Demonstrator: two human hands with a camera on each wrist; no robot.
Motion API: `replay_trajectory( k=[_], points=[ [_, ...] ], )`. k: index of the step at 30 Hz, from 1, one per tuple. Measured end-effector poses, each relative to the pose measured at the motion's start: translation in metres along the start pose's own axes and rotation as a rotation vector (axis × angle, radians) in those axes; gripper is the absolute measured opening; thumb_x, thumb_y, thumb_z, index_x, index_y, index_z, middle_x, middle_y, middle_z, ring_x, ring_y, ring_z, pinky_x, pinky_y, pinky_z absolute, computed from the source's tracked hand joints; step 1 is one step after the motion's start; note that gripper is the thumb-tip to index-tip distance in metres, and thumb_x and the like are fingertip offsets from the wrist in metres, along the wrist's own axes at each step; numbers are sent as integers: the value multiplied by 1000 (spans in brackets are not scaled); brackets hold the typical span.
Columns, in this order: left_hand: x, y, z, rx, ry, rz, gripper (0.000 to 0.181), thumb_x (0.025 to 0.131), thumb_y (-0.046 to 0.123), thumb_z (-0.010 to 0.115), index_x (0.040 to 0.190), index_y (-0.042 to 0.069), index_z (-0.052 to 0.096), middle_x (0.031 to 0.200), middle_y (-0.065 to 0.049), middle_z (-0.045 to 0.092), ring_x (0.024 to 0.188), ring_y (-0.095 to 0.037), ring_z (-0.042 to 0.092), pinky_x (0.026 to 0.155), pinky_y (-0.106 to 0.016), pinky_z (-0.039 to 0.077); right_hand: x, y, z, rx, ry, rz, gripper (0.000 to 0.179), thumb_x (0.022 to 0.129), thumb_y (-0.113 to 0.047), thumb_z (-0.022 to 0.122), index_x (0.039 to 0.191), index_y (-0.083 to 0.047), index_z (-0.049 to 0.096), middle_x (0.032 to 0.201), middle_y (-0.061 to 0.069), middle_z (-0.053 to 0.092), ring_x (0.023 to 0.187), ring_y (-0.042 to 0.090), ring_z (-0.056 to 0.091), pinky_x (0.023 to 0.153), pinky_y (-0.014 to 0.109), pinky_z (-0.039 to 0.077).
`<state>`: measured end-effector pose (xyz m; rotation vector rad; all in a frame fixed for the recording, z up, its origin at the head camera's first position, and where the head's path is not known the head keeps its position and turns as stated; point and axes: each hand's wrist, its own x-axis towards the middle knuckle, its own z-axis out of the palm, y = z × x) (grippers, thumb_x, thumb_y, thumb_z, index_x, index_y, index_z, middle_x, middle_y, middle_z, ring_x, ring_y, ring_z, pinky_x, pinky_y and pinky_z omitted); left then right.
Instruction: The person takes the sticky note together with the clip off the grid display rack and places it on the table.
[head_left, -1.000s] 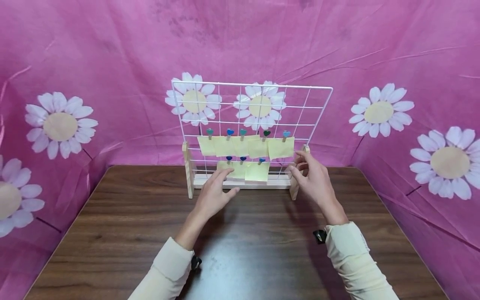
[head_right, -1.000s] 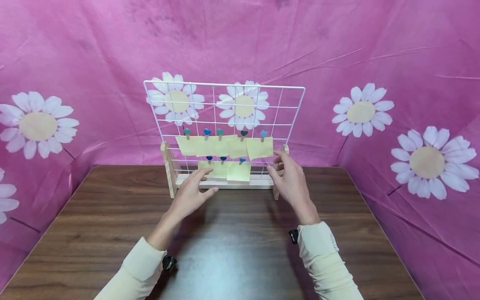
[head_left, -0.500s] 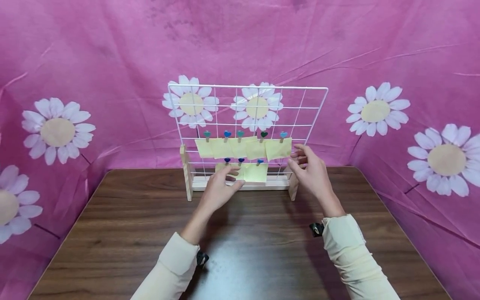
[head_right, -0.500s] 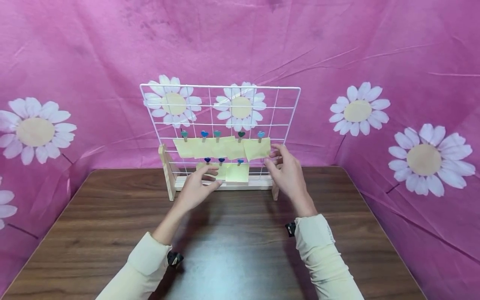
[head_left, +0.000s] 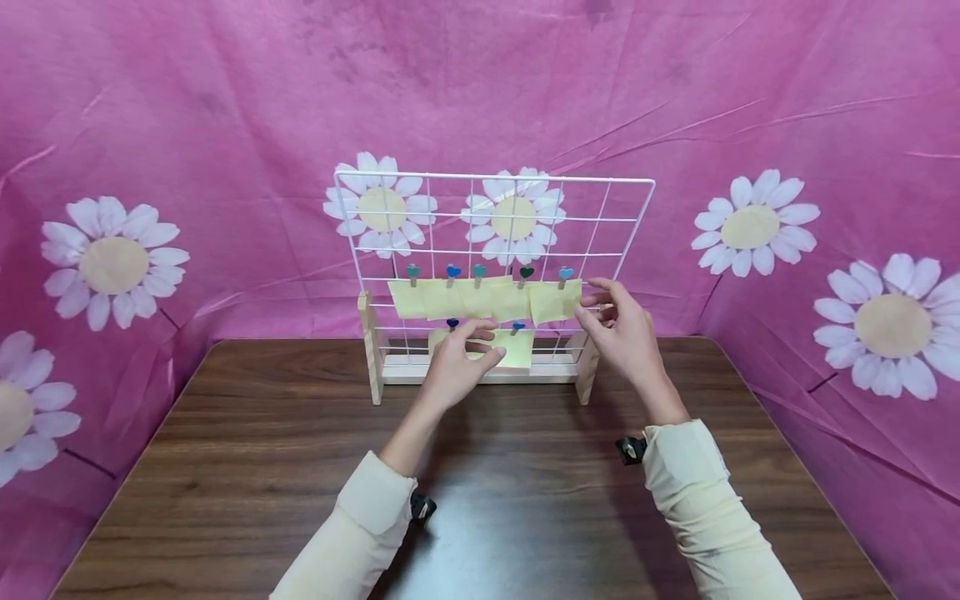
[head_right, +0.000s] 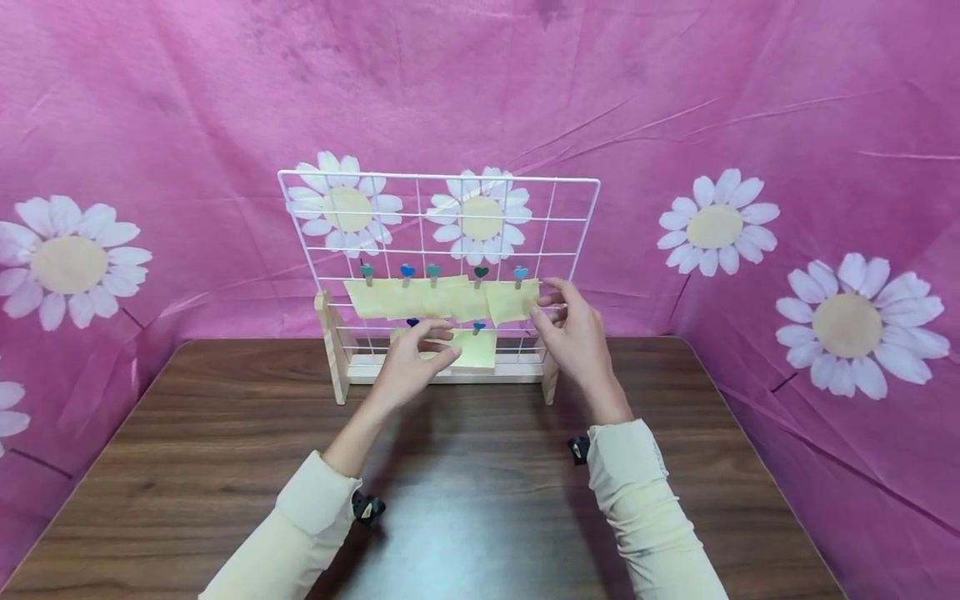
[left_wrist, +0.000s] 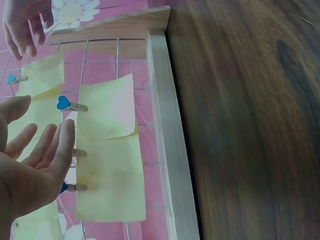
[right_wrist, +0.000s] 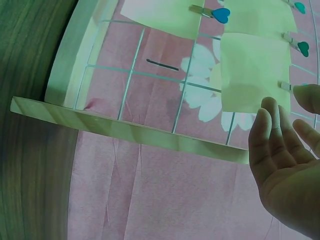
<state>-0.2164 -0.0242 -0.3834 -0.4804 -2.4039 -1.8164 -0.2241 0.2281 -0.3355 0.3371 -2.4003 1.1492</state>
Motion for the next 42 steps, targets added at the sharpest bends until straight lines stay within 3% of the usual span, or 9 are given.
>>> replay_trajectory(
  k=[15, 30, 42],
  points=[
    [16, 12, 13, -112, 1, -36, 37, 91, 11, 76, 126, 3, 65, 121, -18, 68, 101, -30, 71, 78, -35, 64, 11, -8, -2, -15, 16, -24, 36, 94, -5, 69, 129, 1, 64, 101, 18, 71, 76, 24, 62, 63, 9, 49],
    [27, 21, 22, -235, 5, -66, 36, 91, 1, 73, 126, -3, 63, 122, -24, 65, 107, -32, 68, 74, -33, 65, 20, -16, 0, 16, -30, -16, 37, 95, -7, 70, 131, 1, 62, 101, 19, 70, 78, 28, 67, 63, 13, 55],
    [34, 29, 36, -282, 71, -80, 33, 91, -3, 70, 124, -2, 65, 118, -19, 67, 107, -31, 68, 75, -30, 65, 28, -22, 3, 48, -21, -6, 36, 95, -6, 69, 130, 1, 63, 97, 20, 71, 71, 31, 69, 53, 14, 55]
  ],
)
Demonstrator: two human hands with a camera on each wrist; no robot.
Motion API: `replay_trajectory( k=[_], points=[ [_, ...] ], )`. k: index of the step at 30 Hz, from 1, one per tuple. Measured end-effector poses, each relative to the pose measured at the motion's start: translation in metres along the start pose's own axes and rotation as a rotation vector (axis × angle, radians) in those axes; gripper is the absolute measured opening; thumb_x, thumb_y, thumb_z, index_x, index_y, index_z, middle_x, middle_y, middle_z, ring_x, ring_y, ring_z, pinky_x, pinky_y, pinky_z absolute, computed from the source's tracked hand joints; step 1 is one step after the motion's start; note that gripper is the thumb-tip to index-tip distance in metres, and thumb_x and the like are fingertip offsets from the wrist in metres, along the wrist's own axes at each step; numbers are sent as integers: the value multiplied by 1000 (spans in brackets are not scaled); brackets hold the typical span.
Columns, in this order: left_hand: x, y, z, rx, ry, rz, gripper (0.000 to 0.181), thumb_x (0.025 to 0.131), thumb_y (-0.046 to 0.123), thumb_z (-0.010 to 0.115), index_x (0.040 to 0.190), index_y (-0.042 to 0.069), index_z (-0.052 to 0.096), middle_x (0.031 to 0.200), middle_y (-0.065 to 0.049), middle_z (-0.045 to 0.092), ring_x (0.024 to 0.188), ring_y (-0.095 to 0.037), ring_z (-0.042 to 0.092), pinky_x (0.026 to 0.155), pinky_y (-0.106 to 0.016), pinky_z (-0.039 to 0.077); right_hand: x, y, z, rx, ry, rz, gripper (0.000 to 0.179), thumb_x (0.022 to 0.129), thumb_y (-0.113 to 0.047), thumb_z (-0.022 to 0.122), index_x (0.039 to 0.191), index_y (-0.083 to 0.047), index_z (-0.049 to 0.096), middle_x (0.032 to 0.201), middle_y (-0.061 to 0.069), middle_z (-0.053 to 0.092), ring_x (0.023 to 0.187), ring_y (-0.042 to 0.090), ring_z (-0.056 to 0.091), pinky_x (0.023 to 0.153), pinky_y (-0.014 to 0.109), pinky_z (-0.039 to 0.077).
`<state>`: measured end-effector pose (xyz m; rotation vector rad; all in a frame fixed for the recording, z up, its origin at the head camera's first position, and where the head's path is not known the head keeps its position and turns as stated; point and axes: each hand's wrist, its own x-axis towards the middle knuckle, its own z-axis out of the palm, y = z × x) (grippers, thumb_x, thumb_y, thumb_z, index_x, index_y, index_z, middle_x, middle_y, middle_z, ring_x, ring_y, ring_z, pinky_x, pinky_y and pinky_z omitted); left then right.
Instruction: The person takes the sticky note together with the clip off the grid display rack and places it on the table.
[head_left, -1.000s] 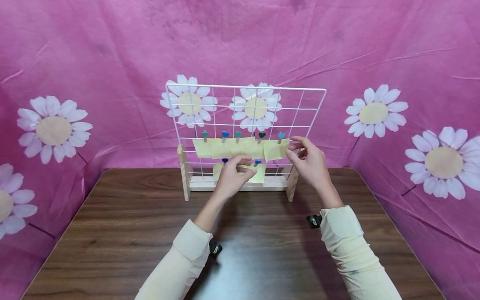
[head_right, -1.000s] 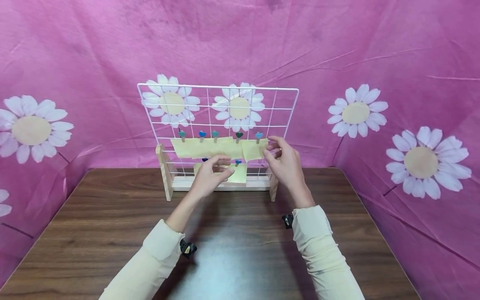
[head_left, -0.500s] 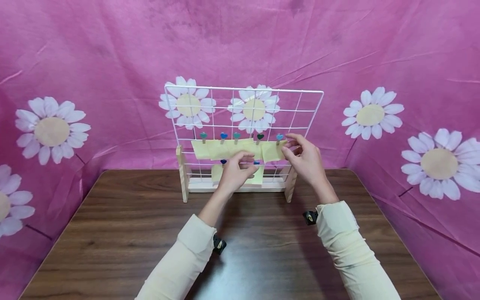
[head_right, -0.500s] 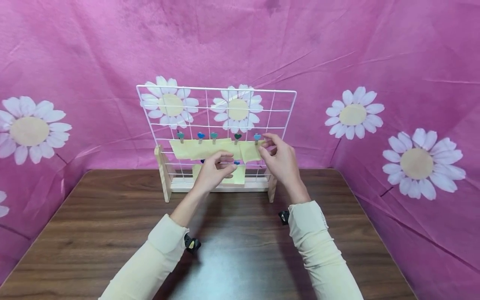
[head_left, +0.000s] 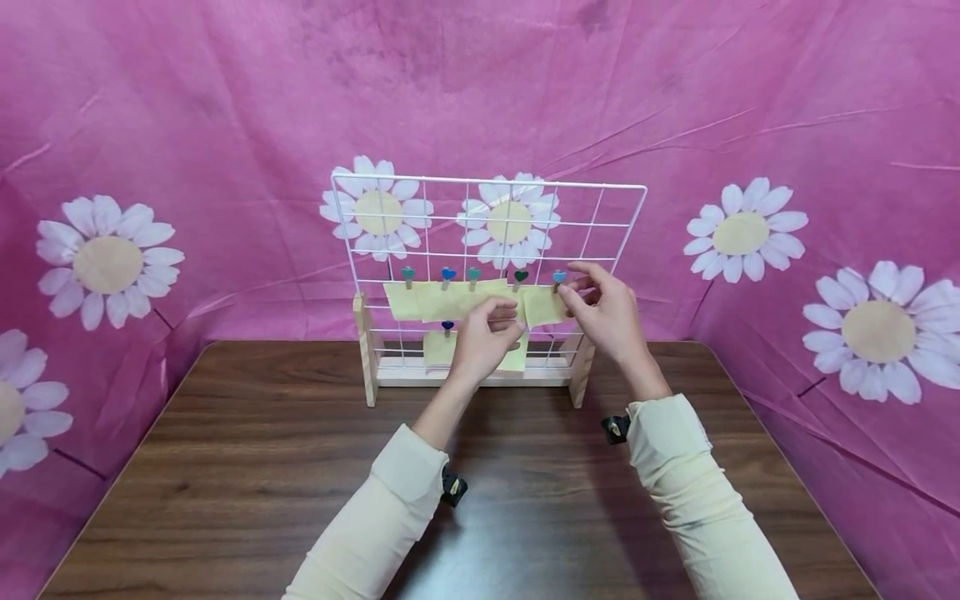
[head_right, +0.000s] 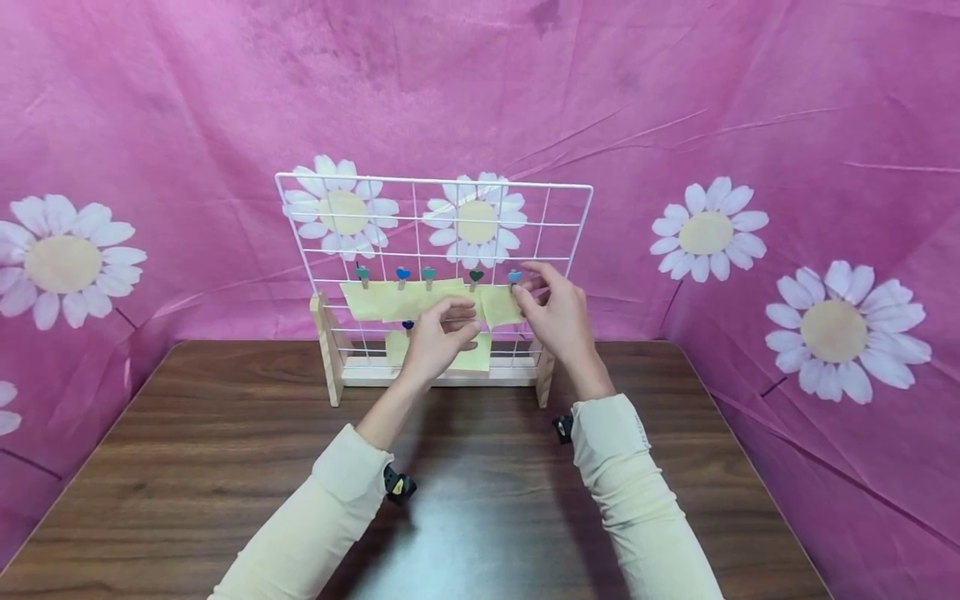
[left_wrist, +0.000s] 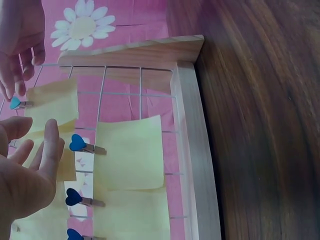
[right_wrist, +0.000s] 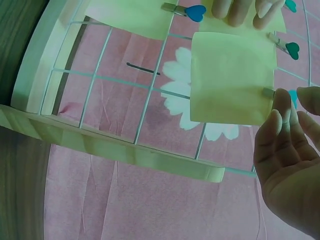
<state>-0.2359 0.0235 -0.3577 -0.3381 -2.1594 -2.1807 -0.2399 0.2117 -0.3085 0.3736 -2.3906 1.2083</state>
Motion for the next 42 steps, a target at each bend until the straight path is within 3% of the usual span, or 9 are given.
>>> replay_trajectory(
  k=[10, 22, 33, 42],
  points=[
    [1, -2, 9, 20, 33, -26, 33, 91, 0, 71, 124, 0, 66, 114, -17, 69, 104, -28, 70, 71, -28, 65, 0, 2, 5, -9, 4, 11, 36, 96, -7, 69, 131, 0, 63, 95, 20, 71, 70, 32, 70, 51, 15, 55],
    [8, -3, 15, 82, 38, -9, 33, 93, 3, 70, 126, 1, 65, 115, -16, 70, 103, -26, 70, 65, -26, 64, 8, 3, 7, -47, -1, 1, 35, 98, -11, 68, 131, -1, 65, 89, 17, 72, 67, 29, 70, 48, 15, 52],
    [10, -1, 20, 171, 90, 21, 31, 93, 8, 71, 123, 4, 67, 113, -12, 71, 98, -23, 72, 66, -22, 63, 9, 3, 9, -30, -2, 11, 29, 99, -15, 66, 124, 0, 67, 86, 16, 72, 65, 29, 69, 48, 16, 51],
    [11, -1, 21, 197, 112, 41, 29, 93, 9, 71, 121, 5, 68, 110, -11, 72, 93, -21, 72, 71, -23, 63, 12, 3, 11, -10, 18, 8, 27, 100, -16, 65, 122, 0, 69, 83, 15, 72, 61, 16, 65, 47, 16, 48]
  ],
)
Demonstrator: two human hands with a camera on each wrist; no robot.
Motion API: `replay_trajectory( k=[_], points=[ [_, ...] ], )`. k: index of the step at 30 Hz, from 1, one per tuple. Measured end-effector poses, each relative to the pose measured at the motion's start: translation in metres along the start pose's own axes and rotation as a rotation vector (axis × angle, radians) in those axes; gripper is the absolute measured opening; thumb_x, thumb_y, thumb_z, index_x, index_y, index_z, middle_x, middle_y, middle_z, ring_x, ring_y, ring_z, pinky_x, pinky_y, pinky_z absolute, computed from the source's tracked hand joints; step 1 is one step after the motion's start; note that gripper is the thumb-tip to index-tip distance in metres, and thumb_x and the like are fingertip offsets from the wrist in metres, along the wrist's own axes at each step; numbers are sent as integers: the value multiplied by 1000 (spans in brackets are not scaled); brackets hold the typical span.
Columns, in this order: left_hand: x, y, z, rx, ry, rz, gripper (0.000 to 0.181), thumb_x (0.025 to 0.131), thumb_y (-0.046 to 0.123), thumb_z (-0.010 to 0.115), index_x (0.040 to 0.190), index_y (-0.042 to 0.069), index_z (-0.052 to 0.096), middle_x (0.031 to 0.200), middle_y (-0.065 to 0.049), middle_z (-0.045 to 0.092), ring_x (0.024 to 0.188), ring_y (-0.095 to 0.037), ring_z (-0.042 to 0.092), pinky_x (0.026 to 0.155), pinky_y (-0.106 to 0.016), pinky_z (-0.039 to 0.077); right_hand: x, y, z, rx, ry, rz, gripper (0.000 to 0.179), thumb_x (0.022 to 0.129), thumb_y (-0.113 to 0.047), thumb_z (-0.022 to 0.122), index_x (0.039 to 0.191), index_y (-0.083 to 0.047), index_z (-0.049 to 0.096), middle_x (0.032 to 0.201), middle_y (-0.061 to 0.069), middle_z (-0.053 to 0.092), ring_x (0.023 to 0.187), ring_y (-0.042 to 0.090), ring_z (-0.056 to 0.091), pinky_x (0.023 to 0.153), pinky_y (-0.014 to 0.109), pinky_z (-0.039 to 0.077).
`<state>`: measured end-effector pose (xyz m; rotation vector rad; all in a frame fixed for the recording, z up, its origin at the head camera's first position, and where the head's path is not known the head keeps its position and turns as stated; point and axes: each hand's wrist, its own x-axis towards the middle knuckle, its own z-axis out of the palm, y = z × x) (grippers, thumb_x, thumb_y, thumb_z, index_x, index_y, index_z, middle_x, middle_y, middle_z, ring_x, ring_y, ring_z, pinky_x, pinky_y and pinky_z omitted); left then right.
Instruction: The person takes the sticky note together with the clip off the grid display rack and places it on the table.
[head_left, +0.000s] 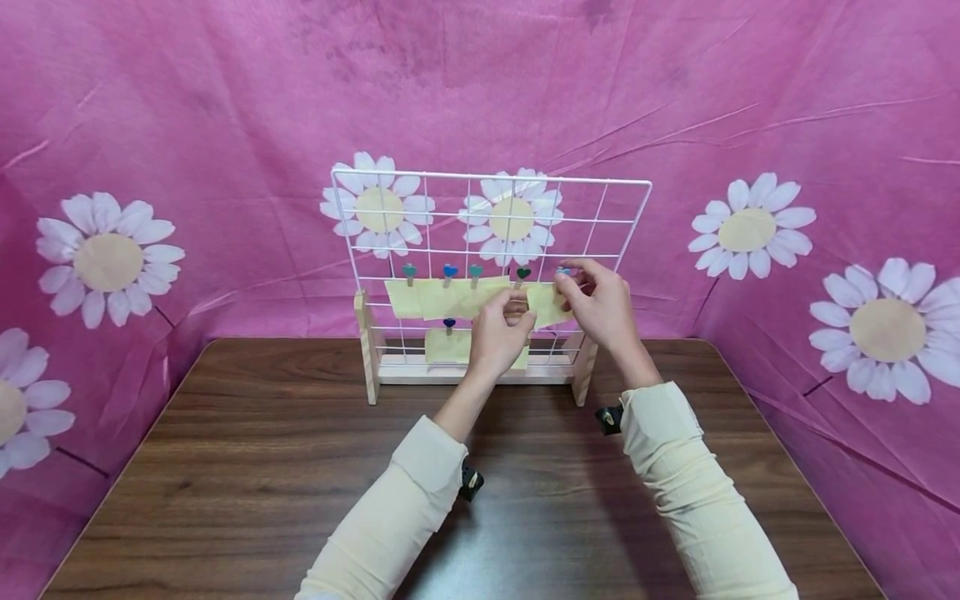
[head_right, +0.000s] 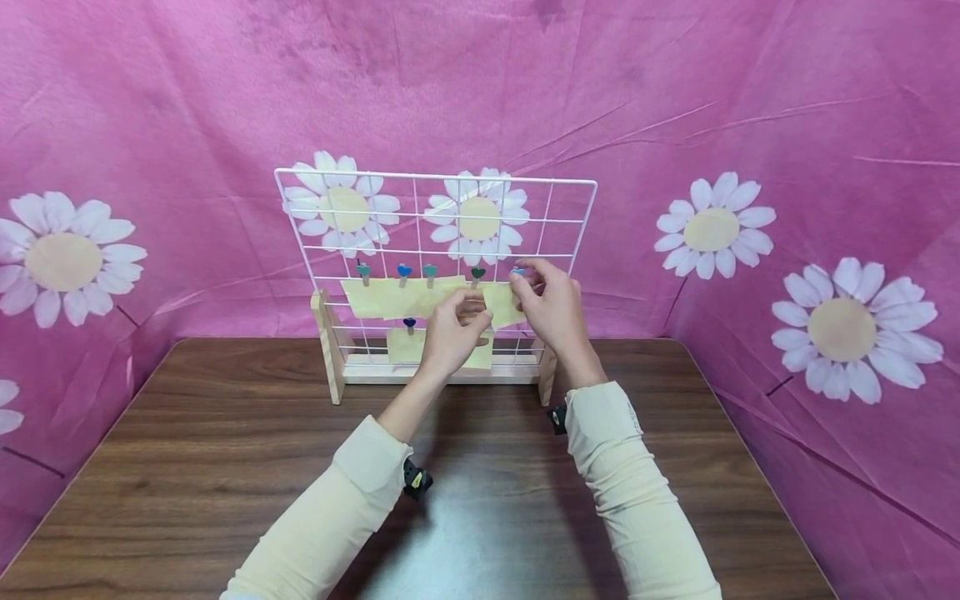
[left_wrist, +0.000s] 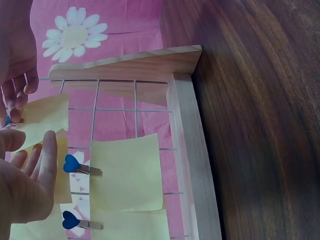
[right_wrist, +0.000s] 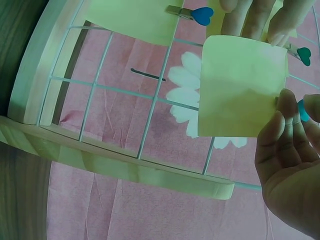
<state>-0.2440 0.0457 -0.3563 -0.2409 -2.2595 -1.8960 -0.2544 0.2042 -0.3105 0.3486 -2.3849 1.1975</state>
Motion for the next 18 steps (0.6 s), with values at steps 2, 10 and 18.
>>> replay_trajectory(
  k=[2, 10, 18],
  points=[
    [0, 0, 0, -7, 2, 2, 28, 93, 8, 71, 121, 5, 68, 109, -11, 72, 92, -21, 72, 70, -24, 63, 1, 1, 0, 12, 10, -6, 26, 101, -15, 65, 120, 1, 69, 83, 16, 71, 60, 12, 63, 47, 15, 48],
    [0, 2, 1, 12, 15, 27, 26, 92, 10, 71, 118, 7, 69, 106, -8, 73, 88, -20, 72, 77, -25, 62, 1, 2, 2, 59, 42, -23, 21, 100, -11, 65, 115, 3, 71, 81, 18, 71, 56, 7, 61, 45, 14, 47],
    [1, 2, 3, 19, 33, 32, 26, 92, 10, 70, 119, 9, 70, 104, -6, 73, 83, -17, 70, 72, -26, 62, 2, 2, 3, 85, 43, -10, 21, 100, -10, 65, 114, 4, 71, 82, 20, 71, 54, 0, 58, 45, 13, 47]
  ],
)
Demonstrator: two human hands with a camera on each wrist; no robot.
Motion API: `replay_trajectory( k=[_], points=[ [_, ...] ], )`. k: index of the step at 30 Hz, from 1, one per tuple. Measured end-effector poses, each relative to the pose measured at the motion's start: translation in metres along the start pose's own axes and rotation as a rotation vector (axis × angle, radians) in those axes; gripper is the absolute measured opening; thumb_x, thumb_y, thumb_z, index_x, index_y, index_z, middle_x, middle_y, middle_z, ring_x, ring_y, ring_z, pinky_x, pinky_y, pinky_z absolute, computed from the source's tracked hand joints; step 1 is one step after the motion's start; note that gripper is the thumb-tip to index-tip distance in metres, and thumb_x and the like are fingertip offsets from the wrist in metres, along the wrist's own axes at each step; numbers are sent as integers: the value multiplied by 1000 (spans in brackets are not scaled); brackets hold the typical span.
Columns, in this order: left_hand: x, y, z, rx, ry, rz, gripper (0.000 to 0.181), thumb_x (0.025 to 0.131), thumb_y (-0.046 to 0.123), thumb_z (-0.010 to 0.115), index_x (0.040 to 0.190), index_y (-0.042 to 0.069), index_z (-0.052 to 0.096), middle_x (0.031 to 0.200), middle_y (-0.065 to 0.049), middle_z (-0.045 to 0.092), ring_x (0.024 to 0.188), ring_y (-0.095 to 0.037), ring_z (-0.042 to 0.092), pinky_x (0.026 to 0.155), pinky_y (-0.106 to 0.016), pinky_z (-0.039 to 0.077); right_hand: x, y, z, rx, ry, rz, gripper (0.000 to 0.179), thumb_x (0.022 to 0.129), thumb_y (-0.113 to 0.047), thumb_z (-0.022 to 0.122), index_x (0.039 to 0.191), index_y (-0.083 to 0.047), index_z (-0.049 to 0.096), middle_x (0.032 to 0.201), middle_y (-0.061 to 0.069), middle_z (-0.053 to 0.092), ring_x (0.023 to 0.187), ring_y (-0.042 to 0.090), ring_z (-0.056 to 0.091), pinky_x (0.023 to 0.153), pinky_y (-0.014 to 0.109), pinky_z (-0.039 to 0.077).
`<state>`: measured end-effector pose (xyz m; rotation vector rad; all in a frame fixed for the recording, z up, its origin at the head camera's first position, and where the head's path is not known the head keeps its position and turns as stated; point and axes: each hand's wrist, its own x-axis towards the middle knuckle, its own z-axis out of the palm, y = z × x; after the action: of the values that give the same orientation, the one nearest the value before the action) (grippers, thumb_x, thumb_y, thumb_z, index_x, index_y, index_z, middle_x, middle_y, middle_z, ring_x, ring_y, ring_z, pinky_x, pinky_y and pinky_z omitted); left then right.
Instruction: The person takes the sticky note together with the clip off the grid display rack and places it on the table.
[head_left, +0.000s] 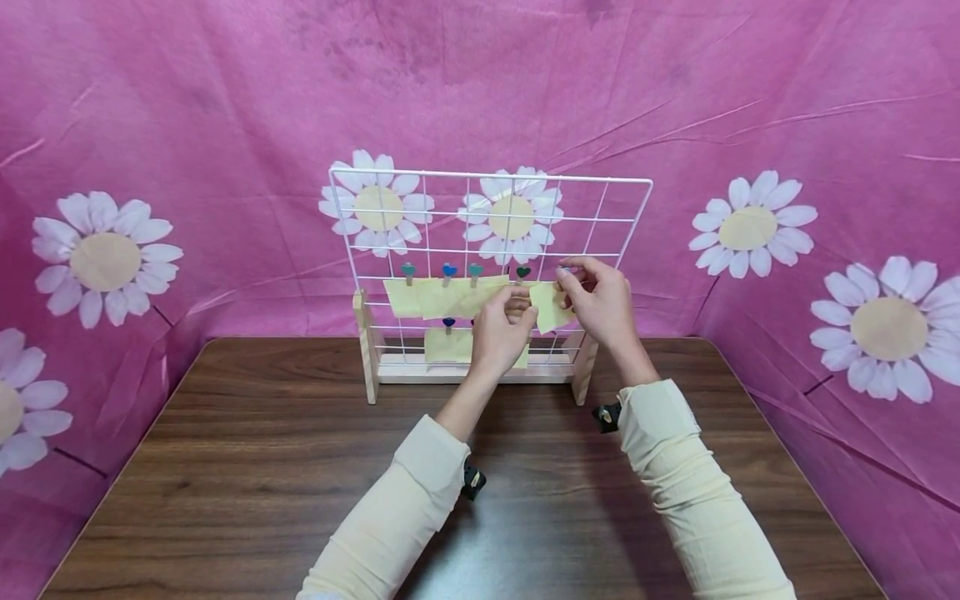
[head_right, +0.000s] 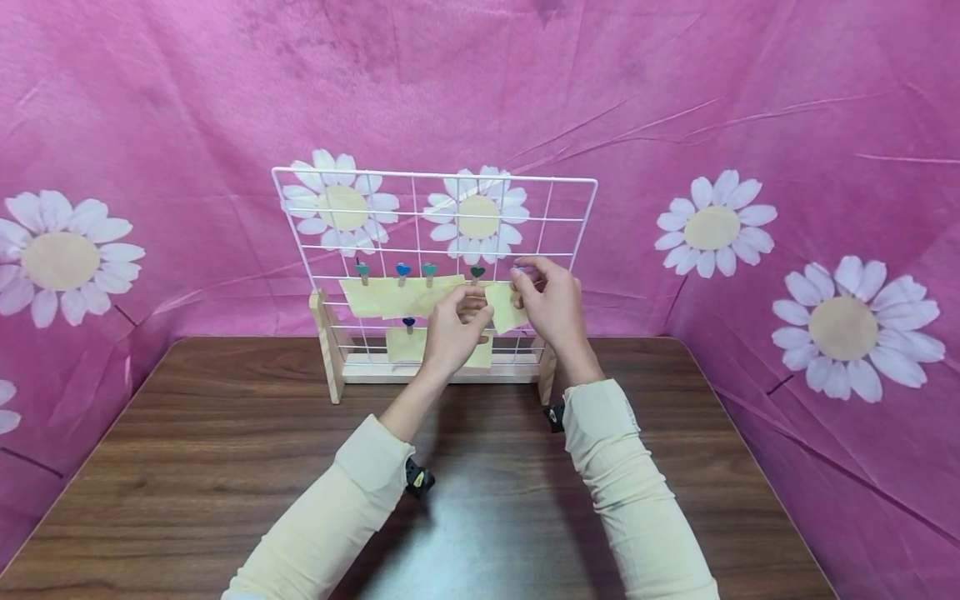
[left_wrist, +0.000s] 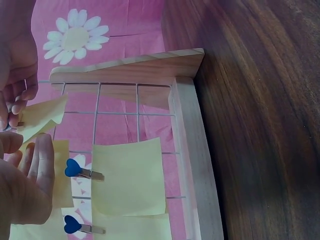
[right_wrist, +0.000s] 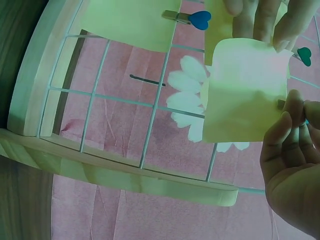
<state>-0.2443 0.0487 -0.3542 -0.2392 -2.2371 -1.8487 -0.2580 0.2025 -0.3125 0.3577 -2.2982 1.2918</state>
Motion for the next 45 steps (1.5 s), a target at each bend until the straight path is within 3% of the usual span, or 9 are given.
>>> replay_trajectory(
  k=[5, 11, 17, 24, 30, 34, 40, 45],
  points=[
    [0, 0, 0, -4, 8, 11, 25, 92, 9, 70, 117, 8, 70, 101, -6, 74, 79, -16, 70, 66, -25, 61, 0, 0, 1, 25, 2, 15, 21, 99, -10, 66, 113, 5, 71, 84, 22, 71, 54, -1, 58, 46, 13, 50],
    [-1, 1, 1, -40, 1, 19, 25, 92, 6, 69, 117, 5, 70, 100, -9, 73, 80, -27, 73, 58, -25, 62, 0, 0, 2, 53, 14, 27, 20, 99, -9, 66, 112, 6, 70, 85, 24, 71, 54, 2, 60, 48, 14, 52],
    [-1, 2, 2, -60, 4, 24, 24, 92, 4, 69, 116, 6, 70, 98, -8, 73, 75, -26, 72, 56, -26, 62, -1, 0, 3, 43, 22, 26, 18, 99, -7, 65, 112, 6, 69, 84, 23, 70, 53, 5, 60, 47, 14, 51],
    [-1, 1, 1, -82, -8, 17, 26, 93, 1, 66, 119, 4, 69, 99, -10, 73, 74, -22, 71, 58, -29, 64, -2, 2, 5, 77, 28, 4, 18, 100, -5, 64, 112, 7, 68, 83, 25, 69, 50, 9, 59, 46, 20, 55],
    [0, 2, 0, -112, -11, 9, 26, 93, -1, 65, 119, 2, 68, 99, -11, 72, 71, -15, 69, 63, -39, 66, -3, 4, 5, 79, 43, -10, 17, 100, -5, 64, 110, 7, 67, 82, 23, 68, 49, 6, 58, 46, 27, 58],
    [0, 2, 0, -127, -19, 5, 26, 94, -1, 65, 119, 3, 68, 98, -10, 71, 73, -23, 71, 61, -36, 66, -5, 5, 7, 81, 68, -12, 15, 100, -6, 64, 109, 6, 68, 82, 22, 68, 49, 8, 58, 44, 25, 57],
    [1, 1, -1, -161, -32, 22, 26, 94, -2, 63, 119, 0, 67, 99, -14, 70, 82, -42, 71, 65, -46, 66, -7, 4, 11, 83, 103, -16, 13, 100, -7, 64, 108, 3, 68, 82, 18, 69, 47, 10, 58, 41, 28, 56],
    [2, 2, -1, -152, -33, 10, 25, 95, -2, 64, 119, 2, 68, 97, -12, 70, 78, -35, 71, 66, -47, 66, -8, 4, 10, 100, 114, -22, 13, 100, -5, 63, 109, 4, 68, 83, 21, 68, 46, 13, 57, 38, 22, 53]
  ],
)
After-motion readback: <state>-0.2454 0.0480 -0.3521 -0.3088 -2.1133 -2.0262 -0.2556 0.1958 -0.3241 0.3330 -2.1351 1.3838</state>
